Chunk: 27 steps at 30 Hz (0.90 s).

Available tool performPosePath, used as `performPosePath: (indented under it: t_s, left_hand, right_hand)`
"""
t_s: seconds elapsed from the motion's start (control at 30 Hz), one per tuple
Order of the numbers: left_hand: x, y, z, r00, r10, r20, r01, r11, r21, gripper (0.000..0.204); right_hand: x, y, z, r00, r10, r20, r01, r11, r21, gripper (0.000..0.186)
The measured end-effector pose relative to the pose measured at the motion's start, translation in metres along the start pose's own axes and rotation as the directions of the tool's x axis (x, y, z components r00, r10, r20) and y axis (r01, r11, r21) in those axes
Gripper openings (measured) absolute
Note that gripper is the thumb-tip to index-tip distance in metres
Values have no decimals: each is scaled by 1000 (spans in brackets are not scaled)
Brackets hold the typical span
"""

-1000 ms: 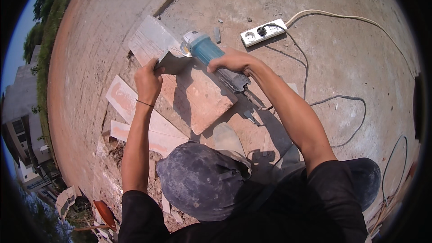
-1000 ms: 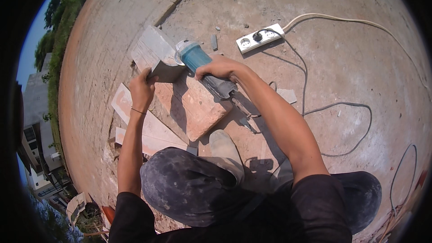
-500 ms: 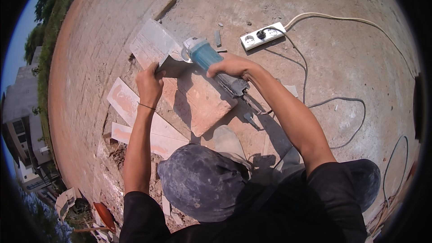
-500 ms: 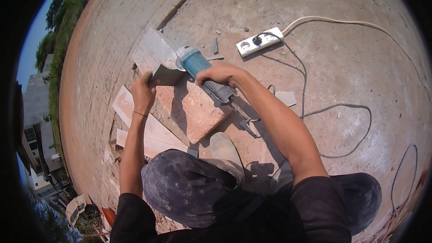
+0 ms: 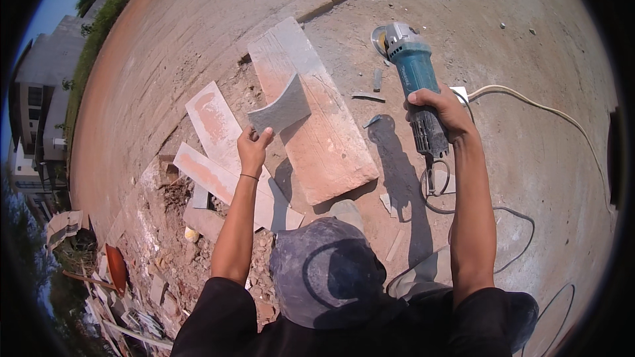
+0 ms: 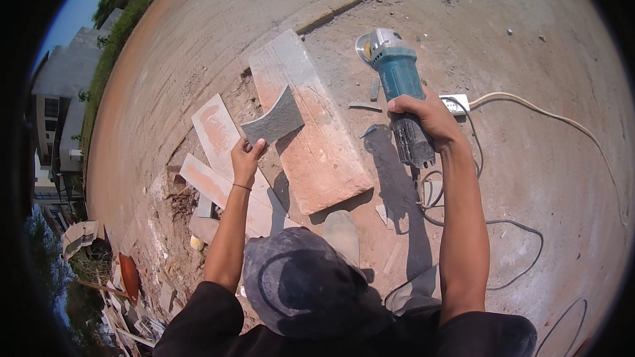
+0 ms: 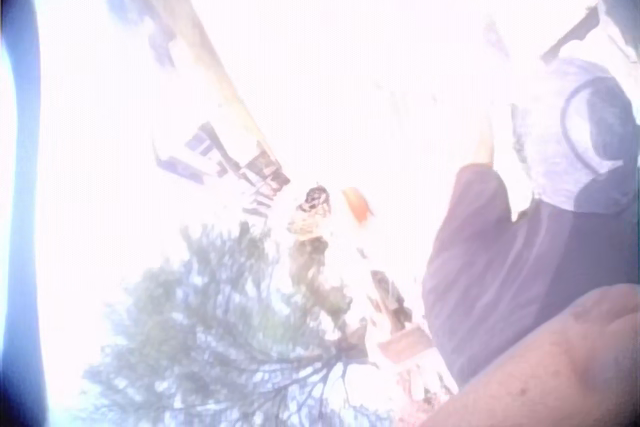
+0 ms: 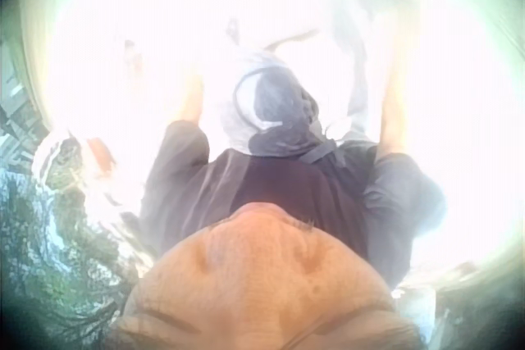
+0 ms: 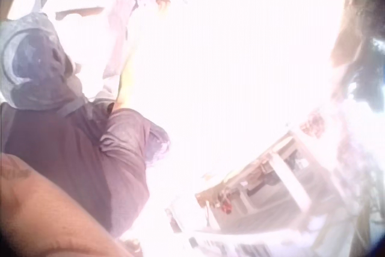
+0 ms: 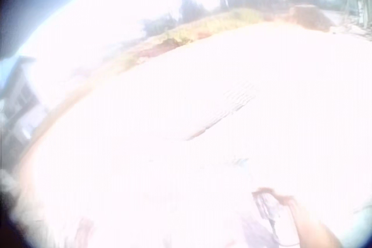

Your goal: The person uses an angle grinder to cut a piece of gray tile while holding it on a wooden board.

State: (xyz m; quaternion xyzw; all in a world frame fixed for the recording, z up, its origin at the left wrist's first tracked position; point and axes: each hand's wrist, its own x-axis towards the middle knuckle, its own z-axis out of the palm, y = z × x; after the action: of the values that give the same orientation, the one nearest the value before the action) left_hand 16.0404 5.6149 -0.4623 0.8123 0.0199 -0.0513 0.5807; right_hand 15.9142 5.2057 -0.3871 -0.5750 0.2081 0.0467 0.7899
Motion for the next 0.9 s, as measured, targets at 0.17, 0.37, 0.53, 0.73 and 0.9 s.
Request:
performPosePath:
  t_s: [0.17,0.37,0.53,0.73,0.9]
  left_hand:
    - [-14,-25,-7,983,-185,0,182,964,-196,24]
    - [-24,-49,-14,916,-402,-1,401,915,31,27]
    - [-33,-60,-10,874,-486,23,484,872,69,37]
    - [-7,-47,-9,945,-281,-166,306,939,154,53]
    - [20,-44,-7,997,26,74,-65,792,607,56]
  right_hand:
    - [4,8,-8,1000,23,-19,-21,998,63,47]
    - [6,14,-14,999,47,-11,-46,998,48,43]
    - [7,18,-18,998,56,2,-56,998,31,42]
    - [5,20,-20,999,40,-29,-39,998,43,41]
    - [7,27,-20,998,61,-26,-60,997,55,43]
